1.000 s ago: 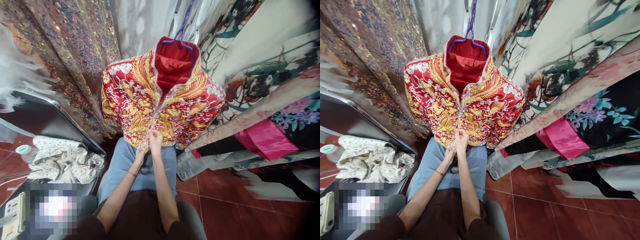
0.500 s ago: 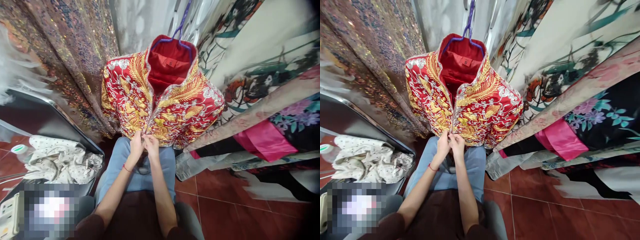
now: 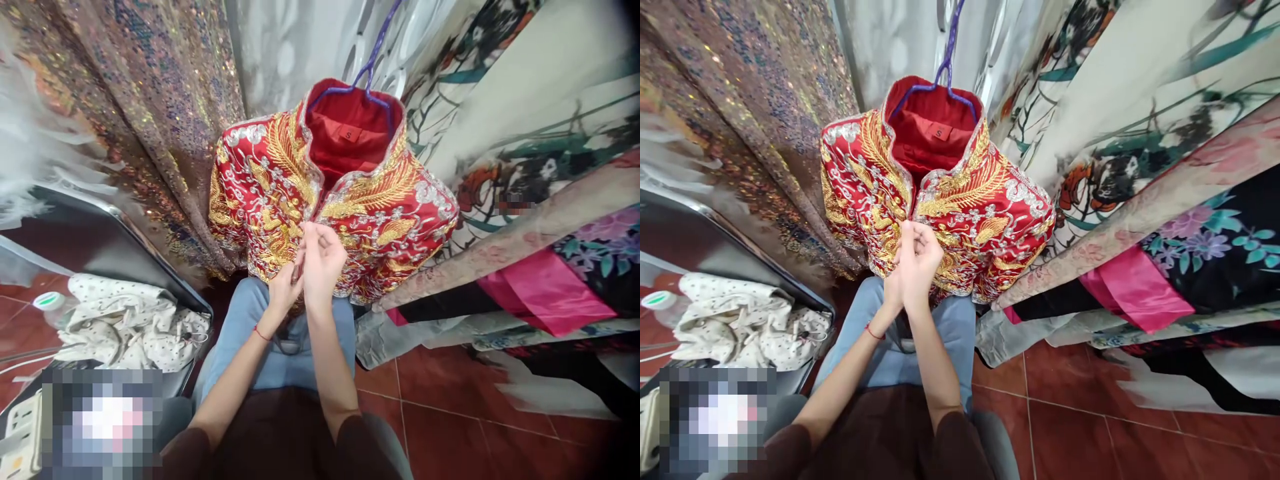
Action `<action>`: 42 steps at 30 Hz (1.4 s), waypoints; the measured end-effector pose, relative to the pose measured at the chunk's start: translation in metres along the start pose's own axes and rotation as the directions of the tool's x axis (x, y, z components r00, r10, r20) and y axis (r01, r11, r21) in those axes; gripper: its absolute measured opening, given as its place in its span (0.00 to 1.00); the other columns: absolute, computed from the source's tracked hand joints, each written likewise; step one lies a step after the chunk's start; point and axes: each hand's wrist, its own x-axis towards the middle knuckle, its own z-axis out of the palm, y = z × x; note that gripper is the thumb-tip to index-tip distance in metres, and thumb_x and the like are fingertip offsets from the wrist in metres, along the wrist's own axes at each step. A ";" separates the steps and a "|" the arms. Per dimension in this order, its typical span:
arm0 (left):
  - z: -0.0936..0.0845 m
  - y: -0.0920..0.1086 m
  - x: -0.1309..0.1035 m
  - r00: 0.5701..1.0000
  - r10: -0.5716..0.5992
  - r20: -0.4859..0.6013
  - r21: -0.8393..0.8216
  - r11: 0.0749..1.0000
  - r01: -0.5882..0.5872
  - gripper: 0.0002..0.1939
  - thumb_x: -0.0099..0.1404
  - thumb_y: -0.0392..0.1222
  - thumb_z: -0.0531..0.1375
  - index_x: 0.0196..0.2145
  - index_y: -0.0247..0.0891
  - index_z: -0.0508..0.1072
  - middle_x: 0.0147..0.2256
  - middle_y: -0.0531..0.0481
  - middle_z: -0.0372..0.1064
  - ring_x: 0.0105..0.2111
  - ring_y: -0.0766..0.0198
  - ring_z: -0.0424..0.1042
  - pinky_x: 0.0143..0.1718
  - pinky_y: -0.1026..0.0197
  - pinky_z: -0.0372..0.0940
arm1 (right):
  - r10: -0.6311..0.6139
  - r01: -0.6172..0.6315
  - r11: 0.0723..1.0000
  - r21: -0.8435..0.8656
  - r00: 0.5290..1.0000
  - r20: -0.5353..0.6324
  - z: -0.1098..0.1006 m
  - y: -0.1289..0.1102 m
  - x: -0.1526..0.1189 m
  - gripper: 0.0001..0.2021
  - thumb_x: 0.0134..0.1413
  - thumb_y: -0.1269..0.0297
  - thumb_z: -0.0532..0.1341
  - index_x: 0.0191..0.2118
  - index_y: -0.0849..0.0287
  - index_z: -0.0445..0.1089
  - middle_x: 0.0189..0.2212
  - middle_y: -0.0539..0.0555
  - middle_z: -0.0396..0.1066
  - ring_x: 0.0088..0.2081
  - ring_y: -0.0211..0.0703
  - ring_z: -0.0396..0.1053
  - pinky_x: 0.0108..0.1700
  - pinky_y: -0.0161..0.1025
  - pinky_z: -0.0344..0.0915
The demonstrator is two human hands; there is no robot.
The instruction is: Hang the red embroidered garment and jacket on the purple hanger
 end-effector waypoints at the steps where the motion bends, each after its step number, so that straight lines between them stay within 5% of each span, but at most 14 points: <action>1: -0.006 0.006 0.008 0.999 0.013 -0.034 -0.005 1.000 -0.013 0.08 0.64 0.42 0.57 0.28 0.40 0.64 0.25 0.53 0.62 0.24 0.66 0.62 0.26 0.64 0.56 | 0.006 -0.007 1.000 0.010 1.000 0.011 -0.001 -0.003 0.002 0.12 0.56 0.54 0.62 0.35 0.59 0.68 0.22 0.44 0.63 0.17 0.26 0.57 0.18 0.28 0.54; 4: -0.024 0.029 0.036 0.979 0.120 -0.168 -0.031 0.991 -0.127 0.06 0.67 0.42 0.55 0.32 0.40 0.64 0.26 0.54 0.62 0.23 0.68 0.60 0.26 0.64 0.54 | 0.028 -0.029 0.999 0.025 0.999 0.020 -0.005 0.003 0.002 0.12 0.56 0.54 0.63 0.35 0.60 0.70 0.22 0.44 0.64 0.17 0.26 0.58 0.19 0.28 0.56; 8: -0.029 0.049 0.061 0.932 0.316 -0.179 -0.041 0.944 -0.328 0.11 0.70 0.41 0.50 0.30 0.40 0.63 0.27 0.52 0.64 0.24 0.69 0.60 0.25 0.64 0.52 | 0.004 -0.004 1.000 0.025 1.000 0.003 -0.007 0.012 0.002 0.12 0.56 0.55 0.63 0.37 0.60 0.70 0.23 0.45 0.67 0.17 0.26 0.59 0.21 0.28 0.59; 16: -0.011 0.051 0.055 0.936 0.282 -0.208 -0.032 0.955 -0.295 0.09 0.70 0.40 0.52 0.32 0.39 0.68 0.27 0.51 0.65 0.24 0.68 0.62 0.26 0.63 0.54 | -0.155 0.154 0.984 -0.086 0.988 -0.007 0.008 -0.023 0.033 0.11 0.58 0.54 0.60 0.35 0.57 0.66 0.26 0.47 0.69 0.21 0.29 0.64 0.22 0.29 0.59; 23: -0.039 0.061 0.074 0.956 0.263 -0.131 -0.207 0.936 -0.285 0.06 0.64 0.39 0.60 0.32 0.40 0.64 0.25 0.55 0.60 0.23 0.69 0.61 0.24 0.65 0.56 | -0.273 0.219 0.841 -0.495 0.961 -0.037 -0.001 -0.015 0.057 0.18 0.62 0.47 0.53 0.35 0.58 0.69 0.25 0.49 0.70 0.24 0.33 0.68 0.29 0.33 0.62; 25: -0.057 0.070 0.087 0.920 0.292 -0.262 -0.231 0.907 -0.353 0.06 0.64 0.37 0.60 0.35 0.41 0.64 0.29 0.52 0.62 0.28 0.68 0.64 0.25 0.65 0.59 | -0.284 0.189 0.732 -0.655 0.958 -0.042 -0.006 -0.014 0.068 0.22 0.62 0.45 0.51 0.31 0.58 0.70 0.23 0.50 0.69 0.25 0.35 0.68 0.32 0.34 0.62; 27: -0.079 0.082 0.107 0.830 0.366 -0.421 -0.124 0.883 -0.452 0.09 0.64 0.39 0.61 0.40 0.41 0.64 0.36 0.48 0.64 0.36 0.64 0.66 0.31 0.62 0.63 | -0.306 0.145 0.594 -0.791 0.950 -0.056 -0.010 -0.017 0.078 0.25 0.62 0.44 0.51 0.27 0.59 0.69 0.21 0.51 0.69 0.27 0.38 0.68 0.34 0.36 0.61; 30: -0.117 0.096 0.148 0.726 0.514 -0.456 0.092 0.839 -0.536 0.28 0.56 0.48 0.68 0.51 0.41 0.63 0.50 0.41 0.62 0.52 0.53 0.62 0.51 0.49 0.63 | -0.361 0.142 0.418 -0.897 0.932 -0.021 -0.017 -0.030 0.086 0.25 0.61 0.43 0.53 0.24 0.59 0.69 0.20 0.53 0.67 0.29 0.41 0.67 0.37 0.39 0.60; 32: -0.142 0.097 0.177 0.782 0.506 -0.363 0.014 0.842 -0.539 0.29 0.52 0.52 0.71 0.48 0.42 0.66 0.52 0.43 0.63 0.58 0.50 0.60 0.58 0.47 0.57 | -0.416 0.280 0.345 -0.896 0.901 0.121 -0.030 -0.043 0.083 0.23 0.61 0.44 0.55 0.26 0.58 0.71 0.22 0.53 0.68 0.30 0.41 0.67 0.39 0.41 0.61; 34: -0.160 0.091 0.201 0.842 0.492 -0.221 -0.089 0.849 -0.520 0.25 0.55 0.54 0.69 0.44 0.38 0.69 0.47 0.43 0.67 0.55 0.49 0.64 0.60 0.44 0.54 | -0.525 0.442 0.259 -0.859 0.811 0.258 -0.054 -0.058 0.078 0.20 0.59 0.45 0.57 0.31 0.58 0.73 0.29 0.55 0.71 0.36 0.44 0.68 0.45 0.44 0.62; 37: -0.172 0.077 0.222 0.859 0.503 -0.097 -0.124 0.850 -0.511 0.20 0.58 0.54 0.67 0.37 0.35 0.71 0.38 0.47 0.70 0.48 0.53 0.69 0.57 0.48 0.55 | -0.707 0.447 0.114 -0.887 0.663 0.244 -0.101 -0.077 0.080 0.23 0.56 0.44 0.59 0.46 0.58 0.72 0.46 0.63 0.69 0.53 0.55 0.63 0.54 0.53 0.58; 39: -0.170 0.071 0.227 0.847 0.518 -0.119 -0.052 0.849 -0.526 0.17 0.59 0.54 0.66 0.33 0.37 0.70 0.33 0.50 0.69 0.43 0.58 0.70 0.54 0.54 0.57 | -0.692 0.429 0.069 -0.901 0.671 0.267 -0.127 -0.085 0.091 0.27 0.56 0.42 0.59 0.52 0.58 0.69 0.51 0.65 0.66 0.57 0.57 0.60 0.54 0.54 0.58; 42: -0.165 0.077 0.231 0.821 0.514 -0.250 0.107 0.857 -0.504 0.19 0.62 0.55 0.64 0.26 0.37 0.67 0.24 0.55 0.61 0.30 0.67 0.64 0.45 0.63 0.56 | -0.596 0.473 0.075 -0.878 0.727 0.341 -0.146 -0.092 0.118 0.26 0.60 0.41 0.55 0.48 0.59 0.71 0.42 0.61 0.71 0.45 0.48 0.67 0.48 0.47 0.62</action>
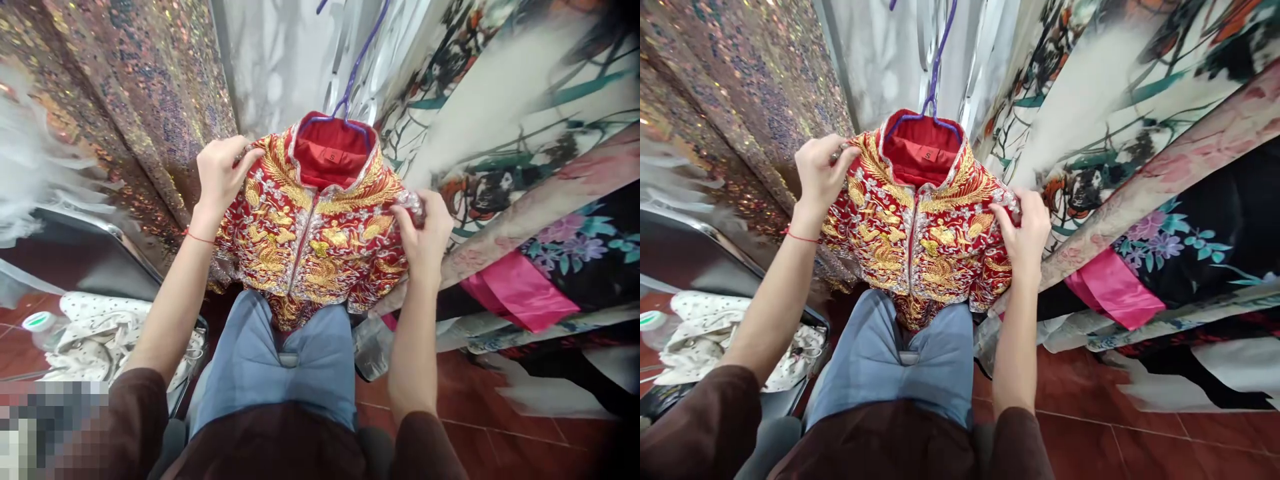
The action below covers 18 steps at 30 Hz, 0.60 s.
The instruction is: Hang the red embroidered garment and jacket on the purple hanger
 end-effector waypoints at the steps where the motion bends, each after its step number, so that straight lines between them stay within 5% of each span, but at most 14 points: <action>1: 0.000 0.004 0.005 0.998 -0.014 -0.061 0.056 0.998 0.018 0.22 0.63 0.56 0.63 0.24 0.37 0.65 0.22 0.57 0.57 0.27 0.69 0.60 0.41 0.65 0.55 | 0.010 -0.010 1.000 0.005 1.000 -0.010 0.002 0.005 0.009 0.25 0.60 0.42 0.54 0.45 0.60 0.72 0.37 0.59 0.71 0.39 0.45 0.68 0.45 0.44 0.63; 4: -0.004 0.015 0.028 0.988 -0.045 -0.145 0.199 0.977 0.074 0.29 0.65 0.62 0.59 0.20 0.36 0.58 0.20 0.59 0.47 0.23 0.75 0.48 0.34 0.68 0.48 | 0.088 -0.090 0.996 -0.016 0.990 -0.114 0.010 0.012 0.037 0.24 0.59 0.41 0.56 0.34 0.60 0.72 0.27 0.53 0.68 0.29 0.38 0.62 0.38 0.38 0.59; 6: -0.009 0.014 0.040 0.998 -0.042 -0.046 0.226 0.973 0.051 0.31 0.63 0.64 0.56 0.18 0.35 0.55 0.21 0.60 0.44 0.22 0.78 0.45 0.31 0.69 0.42 | 0.155 -0.153 0.988 0.021 0.984 -0.087 0.015 0.017 0.051 0.24 0.57 0.41 0.57 0.28 0.60 0.70 0.23 0.51 0.64 0.27 0.35 0.57 0.34 0.37 0.56; 8: -0.011 0.002 0.042 0.991 -0.098 0.094 0.144 0.986 0.084 0.31 0.63 0.62 0.57 0.16 0.36 0.52 0.20 0.60 0.42 0.22 0.79 0.43 0.29 0.68 0.39 | 0.243 -0.246 0.961 0.124 0.969 0.039 0.020 0.021 0.058 0.25 0.55 0.40 0.57 0.24 0.60 0.68 0.21 0.50 0.62 0.25 0.33 0.53 0.31 0.37 0.54; 10: -0.012 -0.020 0.032 0.955 -0.233 0.182 -0.022 0.970 0.241 0.32 0.66 0.58 0.58 0.15 0.38 0.49 0.18 0.60 0.40 0.21 0.77 0.41 0.25 0.67 0.39 | 0.316 -0.336 0.923 0.189 0.940 0.126 0.024 0.022 0.055 0.26 0.52 0.38 0.59 0.25 0.61 0.68 0.20 0.51 0.63 0.24 0.33 0.53 0.30 0.37 0.54; 12: -0.011 -0.044 0.014 0.914 -0.355 0.197 -0.192 0.900 0.391 0.32 0.69 0.57 0.56 0.15 0.40 0.47 0.16 0.59 0.41 0.21 0.75 0.40 0.23 0.64 0.40 | 0.340 -0.333 0.931 0.152 0.940 -0.022 0.027 0.013 0.042 0.28 0.50 0.38 0.61 0.33 0.65 0.72 0.26 0.56 0.70 0.28 0.38 0.61 0.35 0.39 0.60; 14: -0.009 -0.062 -0.006 0.907 -0.384 0.173 -0.300 0.857 0.420 0.33 0.67 0.62 0.56 0.15 0.40 0.48 0.16 0.59 0.42 0.21 0.73 0.40 0.22 0.63 0.40 | 0.216 -0.225 0.974 0.010 0.919 -0.329 0.034 -0.007 0.019 0.31 0.54 0.42 0.61 0.47 0.70 0.71 0.42 0.69 0.73 0.44 0.51 0.69 0.49 0.46 0.63; 15: -0.008 -0.068 -0.015 0.914 -0.377 0.150 -0.333 0.851 0.406 0.34 0.64 0.67 0.56 0.15 0.40 0.50 0.16 0.58 0.42 0.22 0.73 0.40 0.22 0.63 0.40 | 0.096 -0.150 0.985 -0.086 0.887 -0.452 0.040 -0.020 0.005 0.31 0.58 0.45 0.58 0.54 0.72 0.67 0.51 0.74 0.68 0.54 0.57 0.65 0.57 0.50 0.58; 16: -0.008 -0.070 -0.023 0.922 -0.368 0.117 -0.358 0.850 0.385 0.35 0.59 0.71 0.58 0.15 0.40 0.51 0.17 0.58 0.42 0.22 0.73 0.40 0.22 0.63 0.39 | -0.030 -0.058 0.984 -0.171 0.884 -0.467 0.048 -0.034 -0.010 0.30 0.62 0.49 0.55 0.58 0.72 0.65 0.58 0.75 0.63 0.63 0.60 0.57 0.63 0.54 0.52; 18: -0.008 -0.065 -0.034 0.935 -0.353 0.038 -0.388 0.857 0.339 0.37 0.51 0.76 0.59 0.15 0.40 0.53 0.17 0.58 0.42 0.22 0.72 0.40 0.21 0.63 0.38 | -0.251 0.195 0.949 -0.248 0.942 -0.221 0.071 -0.061 -0.038 0.29 0.64 0.51 0.48 0.61 0.65 0.63 0.61 0.70 0.61 0.67 0.58 0.51 0.65 0.58 0.47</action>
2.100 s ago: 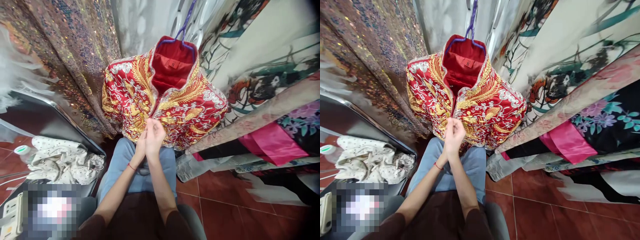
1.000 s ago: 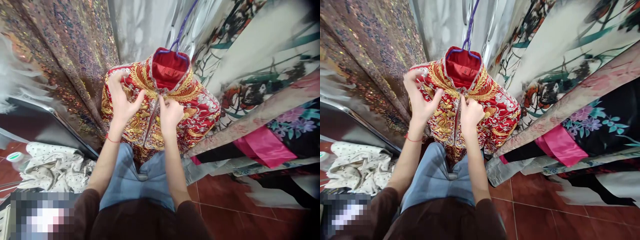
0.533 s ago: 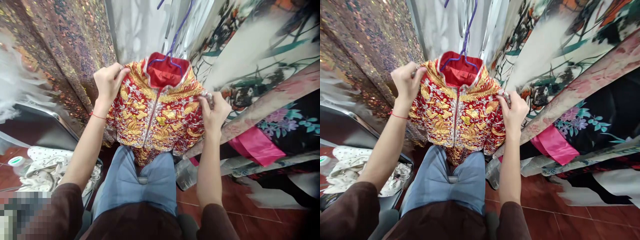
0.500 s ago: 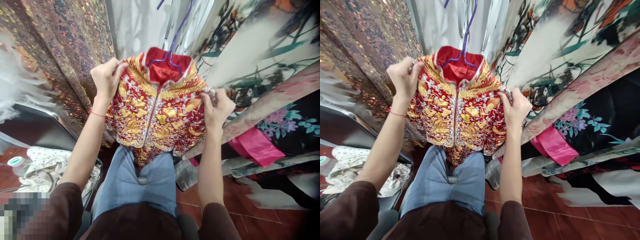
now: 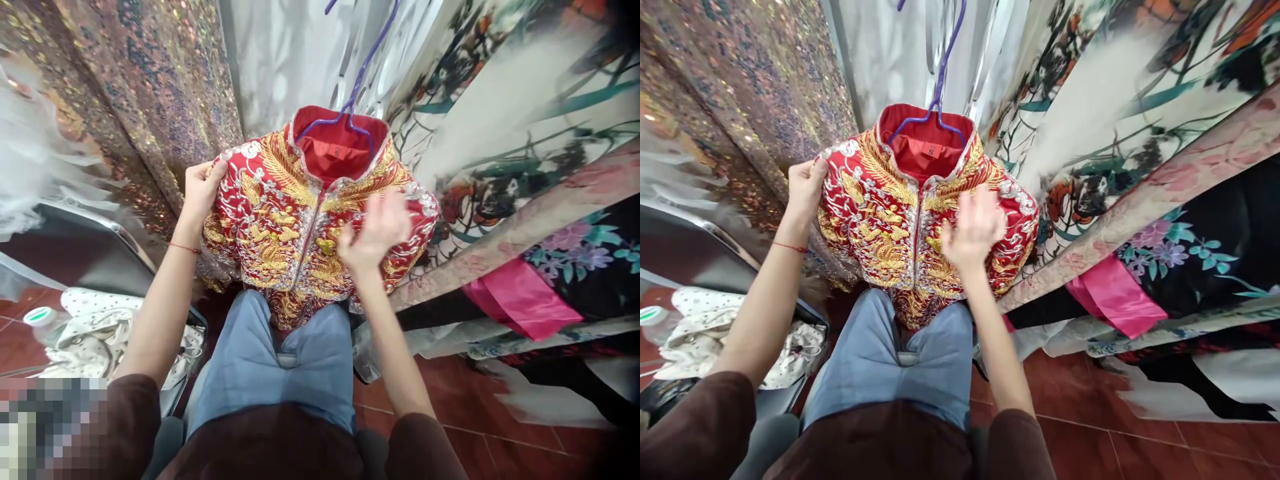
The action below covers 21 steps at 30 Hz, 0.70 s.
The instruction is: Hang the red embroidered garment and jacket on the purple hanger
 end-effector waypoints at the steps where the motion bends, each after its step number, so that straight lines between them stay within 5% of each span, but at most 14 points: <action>1: 0.000 0.004 -0.006 0.999 0.022 -0.039 -0.007 1.000 -0.022 0.37 0.50 0.77 0.60 0.15 0.40 0.53 0.17 0.58 0.42 0.22 0.73 0.39 0.21 0.63 0.36 | -0.078 0.073 0.997 0.032 0.980 0.183 0.008 -0.016 -0.010 0.30 0.64 0.49 0.47 0.64 0.61 0.61 0.63 0.66 0.59 0.68 0.58 0.50 0.65 0.60 0.47; 3: 0.000 0.015 -0.017 0.995 0.053 -0.090 0.004 0.999 -0.052 0.37 0.51 0.75 0.61 0.15 0.40 0.52 0.18 0.57 0.41 0.22 0.73 0.38 0.21 0.62 0.35 | -0.112 0.071 0.992 0.101 0.862 0.495 0.030 -0.038 -0.022 0.31 0.66 0.50 0.45 0.69 0.60 0.54 0.67 0.63 0.54 0.70 0.55 0.46 0.68 0.58 0.44; 6: -0.004 0.032 -0.029 0.989 0.104 -0.101 0.062 0.993 -0.098 0.35 0.56 0.69 0.62 0.15 0.39 0.51 0.18 0.57 0.40 0.22 0.73 0.38 0.21 0.62 0.34 | -0.104 -0.004 0.986 0.165 0.761 0.641 0.060 -0.046 -0.023 0.31 0.68 0.52 0.42 0.70 0.63 0.49 0.69 0.62 0.48 0.71 0.54 0.42 0.70 0.58 0.37; 12: -0.003 0.038 -0.035 0.988 0.129 -0.086 0.083 0.989 -0.122 0.31 0.59 0.64 0.63 0.17 0.39 0.54 0.18 0.57 0.44 0.20 0.72 0.42 0.21 0.61 0.39 | -0.123 -0.126 0.939 0.319 0.744 0.656 0.078 -0.036 -0.050 0.32 0.67 0.49 0.46 0.70 0.63 0.51 0.69 0.63 0.48 0.71 0.55 0.43 0.70 0.60 0.37; 17: 0.004 0.021 -0.030 0.991 0.086 -0.104 0.020 0.996 -0.084 0.24 0.58 0.64 0.63 0.26 0.39 0.68 0.24 0.54 0.60 0.24 0.69 0.59 0.27 0.64 0.58 | -0.329 -0.158 0.841 0.517 0.609 0.722 0.090 -0.038 -0.088 0.27 0.69 0.60 0.43 0.67 0.65 0.56 0.65 0.60 0.58 0.67 0.44 0.56 0.70 0.47 0.46; 21: -0.006 -0.012 -0.031 0.995 0.053 -0.080 0.006 0.999 -0.053 0.24 0.58 0.65 0.62 0.37 0.40 0.72 0.34 0.50 0.70 0.36 0.64 0.70 0.41 0.62 0.66 | -0.487 0.056 0.792 0.608 0.658 0.574 0.067 -0.027 -0.090 0.25 0.65 0.60 0.49 0.65 0.55 0.60 0.65 0.57 0.59 0.65 0.46 0.58 0.67 0.49 0.49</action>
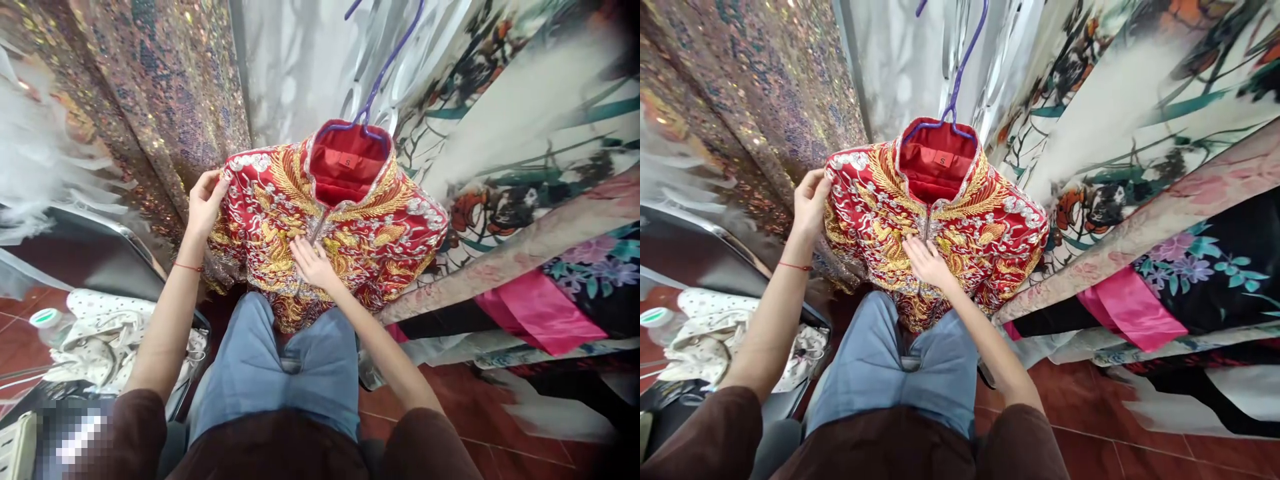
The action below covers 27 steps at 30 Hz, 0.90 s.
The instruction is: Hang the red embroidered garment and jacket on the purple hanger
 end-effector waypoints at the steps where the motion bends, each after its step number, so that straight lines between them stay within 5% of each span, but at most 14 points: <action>1: -0.003 -0.010 -0.004 1.000 -0.017 0.008 0.015 1.000 0.017 0.25 0.58 0.65 0.61 0.38 0.40 0.72 0.35 0.49 0.70 0.37 0.64 0.70 0.42 0.62 0.66 | -0.075 0.072 0.995 -0.067 0.996 -0.052 -0.012 0.000 -0.009 0.24 0.63 0.59 0.51 0.63 0.50 0.63 0.64 0.55 0.62 0.64 0.46 0.60 0.66 0.49 0.52; 2: -0.005 -0.019 -0.008 0.999 -0.038 0.016 0.035 0.999 0.037 0.25 0.59 0.65 0.61 0.37 0.39 0.71 0.35 0.49 0.70 0.36 0.64 0.70 0.42 0.62 0.66 | -0.121 0.096 0.981 -0.167 0.981 -0.149 -0.028 0.003 -0.019 0.23 0.61 0.57 0.54 0.61 0.46 0.65 0.62 0.54 0.65 0.62 0.46 0.62 0.64 0.49 0.54; 3: -0.007 -0.027 -0.014 0.998 -0.060 0.022 0.056 0.997 0.058 0.25 0.60 0.65 0.59 0.36 0.38 0.71 0.33 0.49 0.69 0.34 0.65 0.69 0.41 0.62 0.65 | -0.090 -0.013 0.961 -0.276 0.928 -0.361 -0.045 0.008 -0.029 0.22 0.59 0.57 0.55 0.58 0.46 0.67 0.59 0.56 0.67 0.61 0.49 0.63 0.62 0.51 0.55; 4: -0.007 -0.032 -0.021 0.997 -0.075 0.018 0.073 0.995 0.074 0.24 0.62 0.64 0.58 0.33 0.37 0.70 0.31 0.50 0.67 0.32 0.66 0.67 0.38 0.63 0.64 | -0.058 -0.194 0.917 -0.347 0.799 -0.599 -0.063 0.015 -0.040 0.23 0.56 0.55 0.57 0.58 0.49 0.66 0.58 0.60 0.67 0.60 0.54 0.63 0.61 0.55 0.56; 6: -0.006 -0.036 -0.033 0.997 -0.070 -0.039 0.102 0.992 0.074 0.24 0.65 0.62 0.56 0.28 0.37 0.67 0.26 0.54 0.61 0.27 0.68 0.62 0.33 0.63 0.60 | -0.097 -0.447 0.847 -0.287 0.401 -0.911 -0.098 0.035 -0.058 0.33 0.50 0.50 0.61 0.60 0.58 0.61 0.59 0.70 0.62 0.61 0.62 0.59 0.60 0.60 0.55; 7: -0.005 -0.034 -0.037 0.995 -0.043 -0.095 0.124 0.991 0.055 0.23 0.66 0.60 0.55 0.25 0.37 0.64 0.24 0.55 0.58 0.25 0.68 0.59 0.31 0.63 0.58 | -0.061 -0.479 0.853 -0.209 0.305 -0.950 -0.114 0.045 -0.066 0.34 0.50 0.50 0.61 0.61 0.60 0.60 0.58 0.72 0.61 0.61 0.62 0.59 0.61 0.60 0.55; 8: -0.004 -0.029 -0.040 0.986 -0.005 -0.165 0.152 0.988 0.030 0.23 0.67 0.59 0.55 0.23 0.38 0.62 0.23 0.56 0.55 0.24 0.69 0.56 0.30 0.63 0.56 | 0.022 -0.461 0.878 -0.129 0.308 -0.951 -0.126 0.055 -0.072 0.33 0.52 0.49 0.59 0.61 0.60 0.59 0.55 0.72 0.63 0.58 0.60 0.63 0.58 0.56 0.60; 11: -0.007 -0.004 -0.036 0.930 0.135 -0.341 0.256 0.966 -0.046 0.24 0.69 0.56 0.54 0.21 0.39 0.57 0.22 0.57 0.50 0.23 0.70 0.51 0.28 0.61 0.50 | 0.355 -0.462 0.877 0.128 0.447 -0.821 -0.149 0.075 -0.083 0.25 0.57 0.46 0.56 0.54 0.58 0.63 0.43 0.66 0.70 0.42 0.51 0.71 0.44 0.45 0.68; 13: -0.012 0.011 -0.026 0.892 0.210 -0.401 0.315 0.946 -0.081 0.23 0.70 0.54 0.54 0.22 0.38 0.59 0.23 0.56 0.51 0.24 0.70 0.52 0.29 0.60 0.49 | 0.461 -0.537 0.822 0.189 0.434 -0.774 -0.154 0.082 -0.084 0.24 0.57 0.42 0.55 0.48 0.56 0.64 0.34 0.61 0.70 0.33 0.48 0.70 0.36 0.42 0.65; 16: -0.018 0.015 -0.015 0.847 0.252 -0.468 0.410 0.911 -0.045 0.20 0.71 0.52 0.54 0.24 0.38 0.63 0.23 0.55 0.53 0.25 0.70 0.54 0.31 0.59 0.47 | 0.461 -0.638 0.758 0.136 0.376 -0.803 -0.154 0.091 -0.083 0.24 0.59 0.38 0.49 0.40 0.55 0.65 0.28 0.58 0.68 0.27 0.45 0.65 0.33 0.43 0.60; 20: -0.015 -0.010 -0.031 0.891 0.105 -0.441 0.556 0.812 0.179 0.16 0.69 0.52 0.56 0.27 0.39 0.67 0.19 0.55 0.53 0.24 0.66 0.61 0.31 0.59 0.48 | 0.536 -0.704 0.708 0.056 0.483 -0.693 -0.147 0.109 -0.081 0.28 0.60 0.36 0.42 0.28 0.55 0.62 0.21 0.55 0.62 0.24 0.43 0.61 0.31 0.42 0.58; 23: -0.011 -0.022 -0.050 0.920 -0.020 -0.390 0.647 0.705 0.290 0.17 0.70 0.52 0.52 0.29 0.39 0.68 0.20 0.52 0.60 0.27 0.60 0.68 0.32 0.58 0.55 | 0.592 -0.707 0.706 0.044 0.556 -0.583 -0.147 0.112 -0.082 0.27 0.61 0.39 0.43 0.31 0.57 0.65 0.21 0.54 0.63 0.24 0.44 0.63 0.31 0.42 0.61; 25: -0.008 -0.015 -0.054 0.941 -0.018 -0.337 0.656 0.713 0.248 0.18 0.71 0.53 0.50 0.34 0.38 0.71 0.27 0.47 0.69 0.32 0.57 0.72 0.36 0.56 0.61 | 0.551 -0.671 0.741 0.020 0.591 -0.589 -0.155 0.103 -0.080 0.26 0.62 0.43 0.46 0.41 0.61 0.68 0.29 0.59 0.69 0.31 0.49 0.68 0.37 0.46 0.65; 27: -0.003 0.006 -0.047 0.965 0.088 -0.245 0.613 0.786 0.084 0.19 0.70 0.53 0.49 0.45 0.37 0.72 0.39 0.42 0.73 0.40 0.56 0.74 0.44 0.52 0.65 | 0.427 -0.578 0.815 -0.032 0.636 -0.643 -0.167 0.086 -0.073 0.27 0.62 0.46 0.50 0.54 0.63 0.65 0.42 0.64 0.70 0.42 0.53 0.70 0.46 0.51 0.67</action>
